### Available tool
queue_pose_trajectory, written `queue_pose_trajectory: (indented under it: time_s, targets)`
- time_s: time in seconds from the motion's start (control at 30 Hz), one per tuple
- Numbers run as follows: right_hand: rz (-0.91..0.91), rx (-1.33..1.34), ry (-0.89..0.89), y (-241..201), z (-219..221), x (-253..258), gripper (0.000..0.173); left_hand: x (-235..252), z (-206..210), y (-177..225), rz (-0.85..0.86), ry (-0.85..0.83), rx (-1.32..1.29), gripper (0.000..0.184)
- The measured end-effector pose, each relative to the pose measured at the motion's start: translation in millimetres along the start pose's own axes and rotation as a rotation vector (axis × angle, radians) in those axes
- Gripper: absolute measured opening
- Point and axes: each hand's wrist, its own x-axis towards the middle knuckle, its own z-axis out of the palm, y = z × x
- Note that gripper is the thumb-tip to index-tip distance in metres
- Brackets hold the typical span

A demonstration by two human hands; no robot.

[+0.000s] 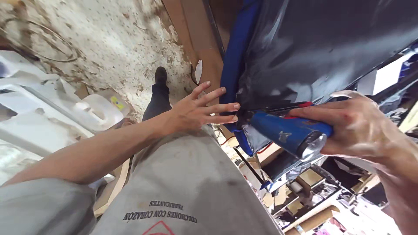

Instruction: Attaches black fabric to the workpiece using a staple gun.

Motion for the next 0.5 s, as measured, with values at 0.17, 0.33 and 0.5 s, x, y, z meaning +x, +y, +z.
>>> queue_pose_trajectory:
  time_s: [0.17,0.33,0.5]
  targets:
    - [0.018,-0.008,0.04,-1,-8,0,0.044,-2,5,17,-0.129,0.031,-0.086,0.065]
    - [-0.007,-0.016,0.008,-5,-6,10,0.044,-2,10,24,-0.184,0.041,-0.091,0.068]
    - [-0.024,-0.017,-0.008,1,1,19,0.045,-3,9,20,-0.154,0.051,-0.086,0.069]
